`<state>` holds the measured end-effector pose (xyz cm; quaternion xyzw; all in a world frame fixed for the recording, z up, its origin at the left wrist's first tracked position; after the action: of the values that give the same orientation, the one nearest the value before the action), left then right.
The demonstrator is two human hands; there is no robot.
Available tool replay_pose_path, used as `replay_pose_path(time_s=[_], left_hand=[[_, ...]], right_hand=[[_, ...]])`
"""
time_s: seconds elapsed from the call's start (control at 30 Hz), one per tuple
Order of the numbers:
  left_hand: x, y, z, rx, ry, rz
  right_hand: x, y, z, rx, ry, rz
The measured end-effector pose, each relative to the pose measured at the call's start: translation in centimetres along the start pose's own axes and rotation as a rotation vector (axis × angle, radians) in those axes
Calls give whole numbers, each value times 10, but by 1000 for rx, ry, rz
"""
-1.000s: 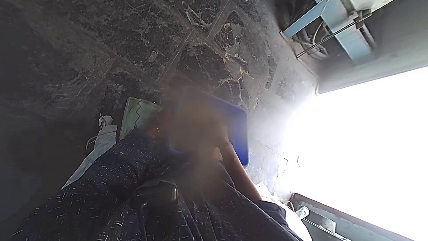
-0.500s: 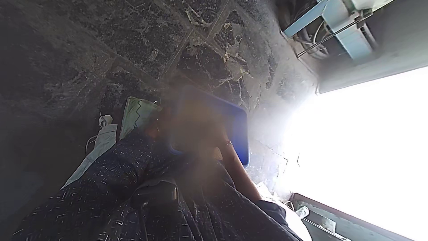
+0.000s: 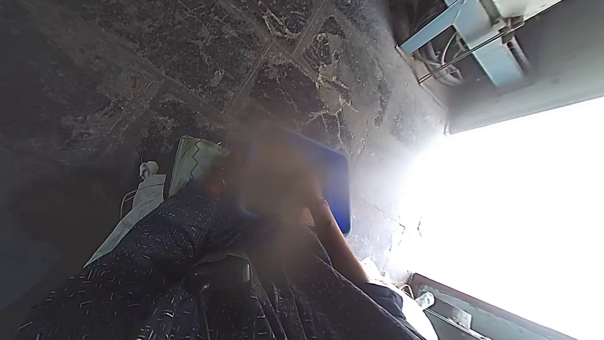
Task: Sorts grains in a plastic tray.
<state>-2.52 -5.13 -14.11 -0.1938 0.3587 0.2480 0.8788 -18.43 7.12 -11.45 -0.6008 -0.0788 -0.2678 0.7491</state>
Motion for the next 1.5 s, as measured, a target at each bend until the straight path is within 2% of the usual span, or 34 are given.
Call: replay_pose_path(time_s=[0.17, 0.3, 0.4, 0.87, 1.03, 1.17, 1.5], left_hand=[[-6, 1, 6, 0, -11, 6], [6, 1, -6, -18, 37, -2], [-3, 1, 4, -7, -24, -9], [-7, 2, 6, 1, -6, -70], [6, 2, -10, -16, 38, -62], [-2, 1, 3, -1, -51, -36], [-1, 1, 2, -8, -52, -55]], right_hand=[[5, -5, 2, -54, -31, 6], [3, -4, 1, -23, -10, -8], [5, -4, 1, -40, -28, -9], [5, -3, 0, -2, -17, 6], [5, -2, -1, 31, -15, 14], [5, -1, -1, 45, 1, 6], [6, -1, -2, 60, -4, 18]])
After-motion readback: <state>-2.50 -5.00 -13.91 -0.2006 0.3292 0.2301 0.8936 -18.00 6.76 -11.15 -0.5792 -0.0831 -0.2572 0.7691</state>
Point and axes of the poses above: each hand's wrist, its own z-axis away from the middle knuckle, its own y-axis out of the palm, x = y × z, the point moved 9 cm from there along -z, towards the middle knuckle, and after that the axes turned 15 degrees about -y, right-handed, at the moved point
